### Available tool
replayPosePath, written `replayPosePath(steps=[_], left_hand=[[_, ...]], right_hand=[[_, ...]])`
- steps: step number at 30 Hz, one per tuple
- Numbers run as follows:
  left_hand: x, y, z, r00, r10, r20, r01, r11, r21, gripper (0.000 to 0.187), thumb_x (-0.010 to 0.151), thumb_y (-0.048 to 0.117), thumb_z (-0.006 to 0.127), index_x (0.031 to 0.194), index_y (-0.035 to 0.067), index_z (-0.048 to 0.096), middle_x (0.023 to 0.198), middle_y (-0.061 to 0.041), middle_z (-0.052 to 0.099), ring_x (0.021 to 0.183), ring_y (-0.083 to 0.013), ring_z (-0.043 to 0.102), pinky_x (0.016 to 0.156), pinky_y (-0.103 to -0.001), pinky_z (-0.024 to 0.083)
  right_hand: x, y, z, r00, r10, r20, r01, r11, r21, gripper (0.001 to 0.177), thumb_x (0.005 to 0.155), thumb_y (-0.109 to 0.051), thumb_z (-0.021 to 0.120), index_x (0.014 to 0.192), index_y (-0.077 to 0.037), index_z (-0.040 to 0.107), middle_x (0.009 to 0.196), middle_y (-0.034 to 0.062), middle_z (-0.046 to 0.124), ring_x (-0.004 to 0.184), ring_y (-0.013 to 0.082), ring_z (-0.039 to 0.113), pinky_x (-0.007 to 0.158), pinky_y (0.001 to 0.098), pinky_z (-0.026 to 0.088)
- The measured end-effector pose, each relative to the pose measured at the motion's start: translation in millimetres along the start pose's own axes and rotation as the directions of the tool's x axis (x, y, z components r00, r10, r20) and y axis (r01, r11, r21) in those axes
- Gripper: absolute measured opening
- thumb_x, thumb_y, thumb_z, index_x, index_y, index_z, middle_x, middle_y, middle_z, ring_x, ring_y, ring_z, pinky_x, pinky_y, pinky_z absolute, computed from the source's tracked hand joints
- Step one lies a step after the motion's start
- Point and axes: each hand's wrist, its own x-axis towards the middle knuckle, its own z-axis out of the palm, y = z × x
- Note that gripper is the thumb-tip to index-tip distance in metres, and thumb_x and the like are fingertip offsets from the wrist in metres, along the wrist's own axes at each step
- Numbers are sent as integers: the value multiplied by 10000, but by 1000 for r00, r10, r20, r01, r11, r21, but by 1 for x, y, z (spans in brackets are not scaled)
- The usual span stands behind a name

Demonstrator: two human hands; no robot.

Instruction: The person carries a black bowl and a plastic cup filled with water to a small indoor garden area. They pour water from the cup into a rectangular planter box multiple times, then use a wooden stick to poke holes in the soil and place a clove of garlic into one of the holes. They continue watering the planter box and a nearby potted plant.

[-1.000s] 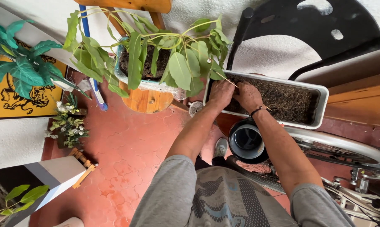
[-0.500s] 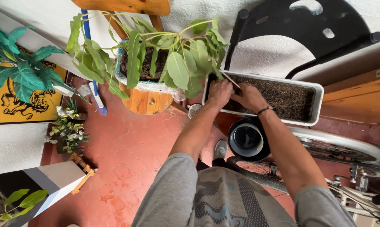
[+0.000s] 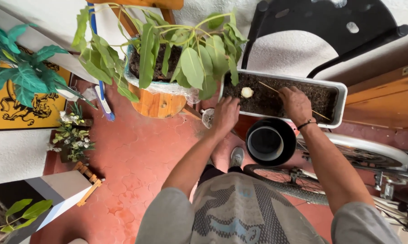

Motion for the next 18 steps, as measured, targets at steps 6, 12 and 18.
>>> replayPosePath(steps=[6,12,18], left_hand=[[-20,12,-23,999,-35,-5,35,997,72,298,855,236,737,1109,100,665,978,-127,608,877,-336,632,746,-456,542],[-16,36,-72,983,-78,168,51,986,157,375,980,194,648,1298,2,601,1210,-219,562,1024,-375,611,836,-465,554],[-23,26,-56,982,-64,177,46,993,105,263,965,190,662,1151,12,612,1121,-168,535,909,-308,588,900,-422,465]], right_hand=[[4,-22,-5,998,-30,-48,30,1000,-1,192,1112,-266,557,1289,-248,630,1024,65,642,900,333,719,716,469,629],[-3,-24,1,995,-22,-94,17,998,-55,147,1114,-271,556,1211,-270,666,1066,66,616,878,338,727,727,467,641],[-14,-37,-8,980,-118,-161,118,993,-9,125,1079,-209,603,1175,-200,682,1024,82,586,867,370,713,666,469,630]])
